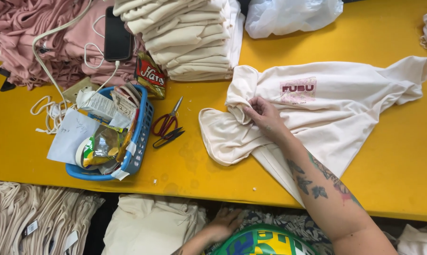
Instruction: Trimming loose threads from t-shirts using scissors and folding them on a work table in a garment factory.
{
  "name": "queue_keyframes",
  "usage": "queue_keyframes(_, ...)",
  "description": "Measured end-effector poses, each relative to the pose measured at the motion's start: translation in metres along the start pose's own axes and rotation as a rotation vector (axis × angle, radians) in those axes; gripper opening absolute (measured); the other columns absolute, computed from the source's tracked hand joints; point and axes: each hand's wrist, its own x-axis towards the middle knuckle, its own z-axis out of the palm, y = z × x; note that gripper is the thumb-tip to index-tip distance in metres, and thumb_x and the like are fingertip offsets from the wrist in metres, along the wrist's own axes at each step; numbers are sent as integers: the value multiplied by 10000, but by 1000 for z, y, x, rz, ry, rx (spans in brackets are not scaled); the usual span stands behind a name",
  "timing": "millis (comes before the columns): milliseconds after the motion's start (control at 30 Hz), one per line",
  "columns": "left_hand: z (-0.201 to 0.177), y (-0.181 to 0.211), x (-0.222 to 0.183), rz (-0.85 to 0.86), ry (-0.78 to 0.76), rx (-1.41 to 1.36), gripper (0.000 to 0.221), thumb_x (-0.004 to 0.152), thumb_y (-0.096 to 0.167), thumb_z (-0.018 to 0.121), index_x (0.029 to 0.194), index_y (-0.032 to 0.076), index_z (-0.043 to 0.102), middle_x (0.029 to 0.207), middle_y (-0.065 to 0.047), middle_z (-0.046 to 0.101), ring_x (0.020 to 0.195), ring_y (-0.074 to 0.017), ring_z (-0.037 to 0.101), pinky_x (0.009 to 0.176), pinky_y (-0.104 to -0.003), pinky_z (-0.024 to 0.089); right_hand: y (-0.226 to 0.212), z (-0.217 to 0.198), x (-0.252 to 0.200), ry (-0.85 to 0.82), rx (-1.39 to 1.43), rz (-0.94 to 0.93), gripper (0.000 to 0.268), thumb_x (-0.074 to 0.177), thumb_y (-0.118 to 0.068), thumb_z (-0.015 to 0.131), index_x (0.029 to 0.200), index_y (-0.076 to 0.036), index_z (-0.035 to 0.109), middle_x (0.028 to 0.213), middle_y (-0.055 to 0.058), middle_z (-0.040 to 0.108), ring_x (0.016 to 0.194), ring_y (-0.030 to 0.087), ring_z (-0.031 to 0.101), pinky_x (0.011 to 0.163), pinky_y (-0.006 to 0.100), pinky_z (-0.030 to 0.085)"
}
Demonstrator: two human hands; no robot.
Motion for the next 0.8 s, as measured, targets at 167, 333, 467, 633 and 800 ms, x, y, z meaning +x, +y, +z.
queue_keyframes(167, 6, -56, 89, -9, 112, -270, 776, 943, 625, 303, 1324, 39, 641, 1455, -172, 586, 1342, -322, 564, 1047, -397, 428, 4, -6, 1, 43, -94, -40, 176, 988, -317, 678, 935, -162, 613, 777, -39, 590, 675, 71, 513, 615, 220, 422)
queue_keyframes(333, -43, 30, -58, 512, -187, 195, 792, 1045, 593, 110, 1349, 76, 627, 1213, -159, 710, 1334, -305, 593, 1225, -465, 367, -1, -7, 4, 116, 39, 1, 115, 998, -212, 674, 1006, -105, 632, 805, 16, 635, 679, 103, 616, 648, 234, 581)
queue_keyframes(467, -58, 114, -180, 1371, -204, -478, 713, 1110, 659, 292, 1584, 128, 340, 1359, -175, 606, 1351, -298, 576, 1270, -469, 406, 1, -8, 1, 72, 51, -14, 120, 988, -189, 691, 1026, -91, 634, 859, 22, 660, 742, 95, 622, 702, 225, 580)
queue_keyframes(633, -66, 139, -211, 1449, -554, -531, 1055, 888, 854, 507, 1515, 7, 444, 1508, -64, 514, 1469, -176, 513, 1442, -429, 380, 35, -11, 14, 29, 98, -91, 321, 918, -155, 821, 1145, -9, 647, 892, 100, 644, 782, 154, 687, 727, 318, 639)
queue_keyframes(800, -63, 159, -195, 1580, -296, -605, 937, 812, 846, 567, 1258, 22, 557, 1183, -75, 608, 1155, -218, 592, 1197, -403, 458, 44, -16, 23, 39, 130, -69, 189, 980, -139, 730, 1101, -40, 623, 916, 119, 669, 785, 192, 705, 721, 334, 638)
